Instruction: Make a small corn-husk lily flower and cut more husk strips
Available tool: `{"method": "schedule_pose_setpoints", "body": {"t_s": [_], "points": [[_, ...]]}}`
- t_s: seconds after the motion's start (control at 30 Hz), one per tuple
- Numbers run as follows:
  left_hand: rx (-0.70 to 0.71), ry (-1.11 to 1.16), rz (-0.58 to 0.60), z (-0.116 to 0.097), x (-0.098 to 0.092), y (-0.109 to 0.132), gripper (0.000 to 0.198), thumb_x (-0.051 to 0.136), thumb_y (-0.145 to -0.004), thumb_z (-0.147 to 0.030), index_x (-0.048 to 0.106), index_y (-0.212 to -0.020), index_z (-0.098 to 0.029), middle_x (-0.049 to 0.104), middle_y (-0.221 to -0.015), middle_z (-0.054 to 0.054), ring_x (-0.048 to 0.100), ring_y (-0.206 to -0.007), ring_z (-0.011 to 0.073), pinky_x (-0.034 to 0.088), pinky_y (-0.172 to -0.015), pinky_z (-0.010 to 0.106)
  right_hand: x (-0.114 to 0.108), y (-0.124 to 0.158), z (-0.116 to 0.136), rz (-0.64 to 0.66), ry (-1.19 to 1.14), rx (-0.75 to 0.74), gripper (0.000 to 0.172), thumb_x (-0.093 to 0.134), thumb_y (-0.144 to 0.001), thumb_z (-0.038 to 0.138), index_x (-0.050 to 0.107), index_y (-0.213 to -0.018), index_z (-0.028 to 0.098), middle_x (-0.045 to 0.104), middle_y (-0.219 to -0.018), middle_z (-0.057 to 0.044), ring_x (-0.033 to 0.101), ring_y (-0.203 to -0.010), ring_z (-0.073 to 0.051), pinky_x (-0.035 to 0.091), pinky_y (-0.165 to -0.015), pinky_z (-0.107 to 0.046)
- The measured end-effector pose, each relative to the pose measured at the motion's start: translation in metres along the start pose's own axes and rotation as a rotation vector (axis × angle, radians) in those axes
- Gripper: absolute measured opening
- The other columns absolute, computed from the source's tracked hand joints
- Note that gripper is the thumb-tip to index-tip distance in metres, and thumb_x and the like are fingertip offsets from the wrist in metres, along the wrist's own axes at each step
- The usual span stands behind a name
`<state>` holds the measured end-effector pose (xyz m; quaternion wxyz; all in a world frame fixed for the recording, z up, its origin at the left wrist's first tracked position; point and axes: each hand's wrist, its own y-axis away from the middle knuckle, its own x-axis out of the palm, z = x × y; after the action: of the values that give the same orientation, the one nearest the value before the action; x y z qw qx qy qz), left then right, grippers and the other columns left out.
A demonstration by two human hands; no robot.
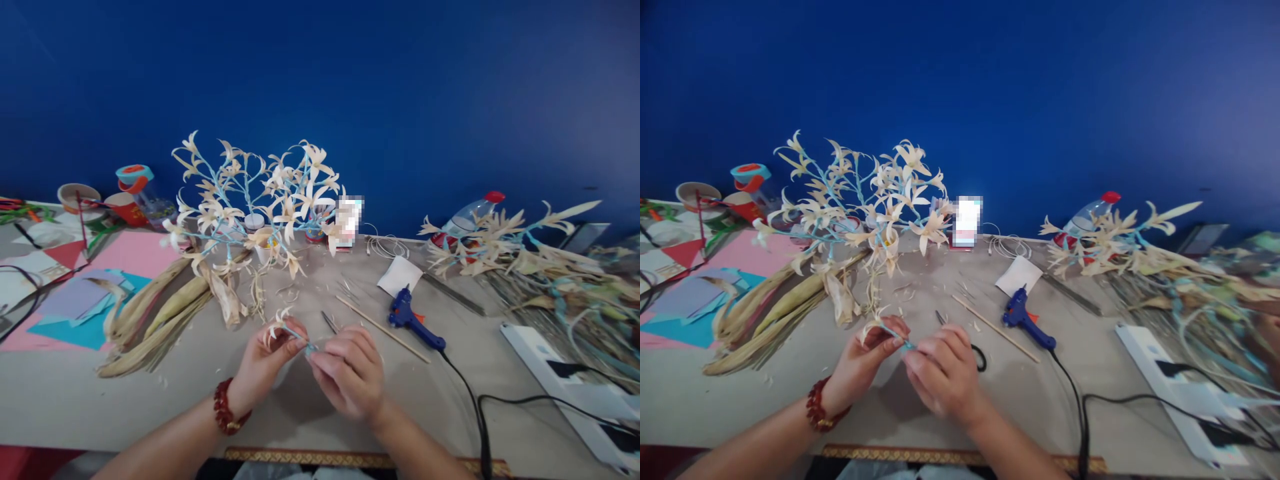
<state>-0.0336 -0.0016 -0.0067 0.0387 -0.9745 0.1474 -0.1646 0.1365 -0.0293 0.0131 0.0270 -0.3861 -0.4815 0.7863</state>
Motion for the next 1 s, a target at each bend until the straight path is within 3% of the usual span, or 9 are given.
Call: {"method": "schedule_pose_setpoints", "body": {"t_s": [0.17, 0.37, 0.67, 0.87, 1.0], "points": [[-0.007, -0.057, 0.004, -0.006, 0.002, 0.000, 0.007, 0.068, -0.078, -0.022, 0.067, -0.074, -0.016, 0.061, -0.078, 0.005, 0.056, -0.082, 0.0202, 0.043, -0.075, 0.030, -0.002, -0.005, -0.002, -0.032, -0.217, 0.162, 0.014, 0.064, -0.077, 0.010, 0.065, -0.086, 0.021, 0.060, -0.074, -0.002, 0.054, -0.069, -0.017, 0.046, -0.072, -0.037], [-0.025, -0.065, 0.036, -0.008, 0.001, 0.000, 0.009, 0.069, -0.078, -0.024, 0.069, -0.075, -0.015, 0.060, -0.076, 0.006, 0.055, -0.079, 0.0205, 0.043, -0.071, 0.030, 0.000, -0.007, -0.010, 0.026, -0.599, 0.538, 0.004, 0.063, -0.081, 0.018, 0.063, -0.077, 0.020, 0.059, -0.072, -0.002, 0.056, -0.069, -0.017, 0.045, -0.064, -0.030], [-0.020, 0.022, 0.086, -0.008, 0.001, 0.001, 0.006, 0.070, -0.077, -0.023, 0.071, -0.075, -0.018, 0.057, -0.074, 0.005, 0.053, -0.076, 0.0194, 0.041, -0.067, 0.030, 0.007, -0.006, -0.014, 0.084, -0.962, 0.878, 0.023, 0.073, -0.074, 0.033, 0.059, -0.065, 0.017, 0.054, -0.065, 0.001, 0.047, -0.059, -0.012, 0.036, -0.055, -0.025], [0.026, -0.053, 0.077, -0.004, -0.003, 0.003, 0.010, 0.074, -0.073, -0.029, 0.073, -0.068, -0.020, 0.054, -0.079, 0.005, 0.052, -0.086, 0.0225, 0.041, -0.077, 0.033, 0.009, -0.008, -0.009, 0.164, -1.273, 1.154, 0.031, 0.082, -0.062, 0.037, 0.059, -0.063, 0.016, 0.053, -0.060, 0.004, 0.043, -0.054, -0.008, 0.032, -0.052, -0.021], [0.039, -0.077, 0.059, -0.002, -0.004, 0.003, 0.011, 0.075, -0.071, -0.032, 0.074, -0.067, -0.022, 0.055, -0.083, 0.005, 0.052, -0.090, 0.0238, 0.041, -0.083, 0.036, 0.010, -0.009, -0.008, 0.231, -1.359, 1.277, 0.032, 0.084, -0.057, 0.034, 0.059, -0.061, 0.015, 0.048, -0.053, 0.006, 0.035, -0.047, -0.005, 0.022, -0.044, -0.019]]}}
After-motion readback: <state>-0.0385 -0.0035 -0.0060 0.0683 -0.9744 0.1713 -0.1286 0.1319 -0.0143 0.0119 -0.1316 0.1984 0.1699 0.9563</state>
